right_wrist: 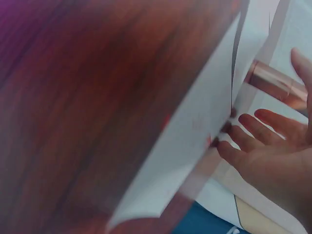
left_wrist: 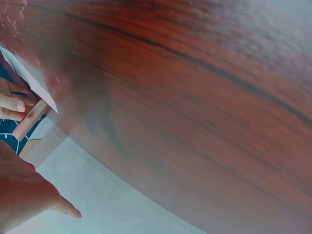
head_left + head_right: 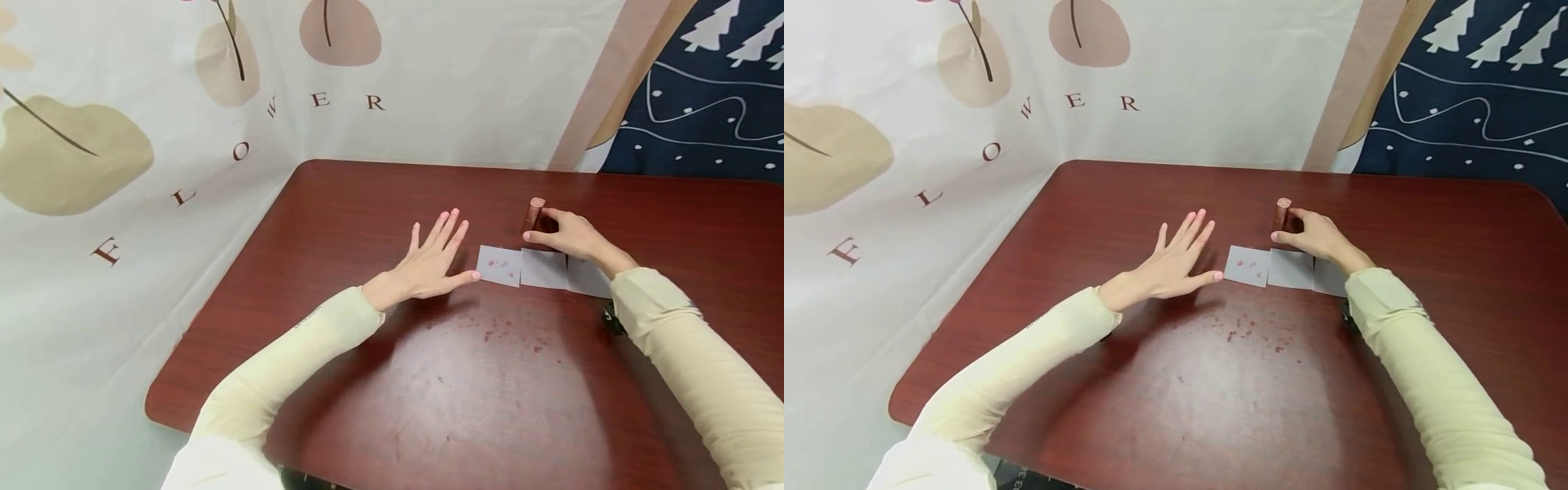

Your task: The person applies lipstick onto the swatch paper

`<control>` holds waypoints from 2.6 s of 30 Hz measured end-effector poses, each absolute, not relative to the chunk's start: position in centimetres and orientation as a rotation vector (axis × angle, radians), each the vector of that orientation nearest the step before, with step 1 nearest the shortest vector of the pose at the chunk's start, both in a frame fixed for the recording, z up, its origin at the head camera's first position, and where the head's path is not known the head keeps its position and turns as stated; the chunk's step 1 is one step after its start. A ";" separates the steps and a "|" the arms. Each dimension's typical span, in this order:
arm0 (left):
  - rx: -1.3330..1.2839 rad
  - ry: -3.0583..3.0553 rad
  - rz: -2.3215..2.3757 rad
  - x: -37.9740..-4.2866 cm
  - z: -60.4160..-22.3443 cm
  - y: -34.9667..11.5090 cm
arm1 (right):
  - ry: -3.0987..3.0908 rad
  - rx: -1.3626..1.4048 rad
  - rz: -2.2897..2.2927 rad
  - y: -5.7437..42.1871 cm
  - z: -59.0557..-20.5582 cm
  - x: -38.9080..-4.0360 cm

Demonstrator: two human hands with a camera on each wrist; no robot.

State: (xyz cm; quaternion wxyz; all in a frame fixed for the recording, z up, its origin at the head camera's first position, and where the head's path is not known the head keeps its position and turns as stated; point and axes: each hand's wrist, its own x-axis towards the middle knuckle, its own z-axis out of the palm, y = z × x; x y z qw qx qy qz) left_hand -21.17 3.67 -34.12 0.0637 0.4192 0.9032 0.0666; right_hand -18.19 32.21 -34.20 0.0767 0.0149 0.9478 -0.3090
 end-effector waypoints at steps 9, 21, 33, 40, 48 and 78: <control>1.238 2.674 0.166 -21.5 -34.6 4.8 | 2.898 0.194 -1.123 30.5 -34.8 -19.5; 1.308 2.809 0.163 -23.1 -31.3 5.1 | 3.324 -0.220 -0.698 31.2 -32.9 -17.4; 1.843 2.898 -0.282 -20.5 -30.1 8.3 | 3.444 -1.259 -0.152 28.4 -31.6 -14.6; 1.932 2.922 -0.391 -19.3 -30.7 9.9 | 3.419 -1.224 -0.082 27.8 -31.9 -13.6; 1.885 2.929 -0.238 -19.7 -29.9 10.6 | 3.452 -1.113 -0.155 29.5 -31.6 -12.8; 1.038 2.507 0.938 -25.2 -35.5 17.0 | 3.409 -0.271 -0.562 34.9 -33.0 -10.4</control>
